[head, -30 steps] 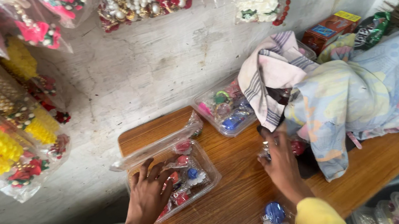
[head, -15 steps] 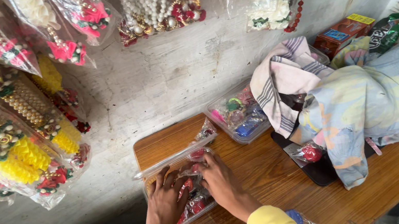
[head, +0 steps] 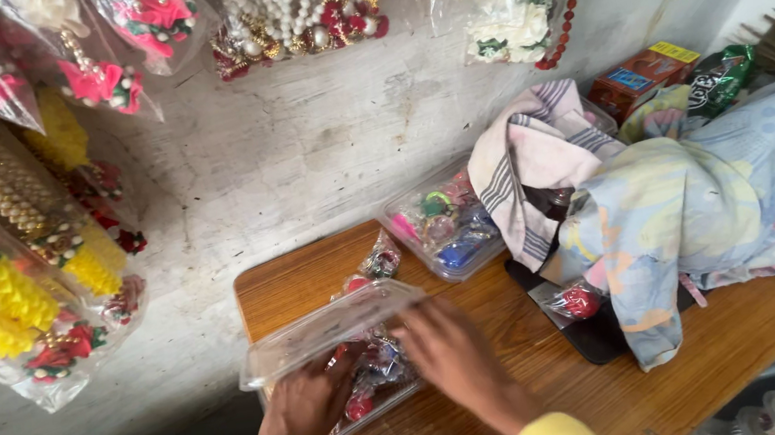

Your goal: The person organizes small, colorful decorative items by wiping them with a cloth and placing them into clear plastic containers on a wooden table. The person handles the items one at a time, arranging them inside the containers.

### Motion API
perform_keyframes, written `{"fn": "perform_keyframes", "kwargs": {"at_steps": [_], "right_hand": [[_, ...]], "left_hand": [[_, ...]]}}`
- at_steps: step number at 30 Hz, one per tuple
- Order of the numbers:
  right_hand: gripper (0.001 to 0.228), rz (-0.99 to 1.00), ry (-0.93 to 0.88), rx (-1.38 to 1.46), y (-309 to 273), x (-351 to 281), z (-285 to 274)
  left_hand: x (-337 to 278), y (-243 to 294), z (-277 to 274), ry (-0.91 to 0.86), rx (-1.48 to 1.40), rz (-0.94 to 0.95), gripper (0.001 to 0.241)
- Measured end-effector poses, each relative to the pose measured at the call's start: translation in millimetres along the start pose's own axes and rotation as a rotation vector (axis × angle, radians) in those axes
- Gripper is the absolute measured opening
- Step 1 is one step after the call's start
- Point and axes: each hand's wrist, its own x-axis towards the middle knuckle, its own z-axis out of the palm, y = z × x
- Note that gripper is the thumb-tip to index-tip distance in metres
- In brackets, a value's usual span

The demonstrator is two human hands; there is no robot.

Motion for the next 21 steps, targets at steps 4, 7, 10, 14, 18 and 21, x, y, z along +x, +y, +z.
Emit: {"fn": "perform_keyframes", "kwargs": {"at_steps": [4, 7, 10, 14, 18, 21], "right_hand": [[0.032, 0.531, -0.257, -0.421, 71.2, -39.2, -51.4], [0.036, 0.725, -0.563, -0.822, 131.3, -66.5, -72.8], [0.04, 0.783, -0.607, -0.75, 156.5, -82.7, -81.5], [0.042, 0.709, -0.542, -0.693, 121.8, -55.6, -89.6], [0.055, 0.52, -0.153, -0.08, 27.4, 8.2, -82.9], [0.04, 0.411, -0.234, 0.364, -54.8, 33.1, -46.3]], "left_hand": [[-12.0, -12.8, -1.0, 0.2, -0.069, 0.104, 0.034], [-6.0, -15.7, -0.5, 0.197, -0.435, -0.105, 0.035], [1.7, -12.8, -7.4, 0.193, -0.594, -0.296, 0.044], [5.2, -2.3, -23.8, 0.332, -0.781, -0.193, 0.058], [6.8, 3.1, -38.7, 0.323, -0.856, -0.374, 0.067], [7.9, 5.0, -40.8, 0.395, -0.892, -0.391, 0.07]]}}
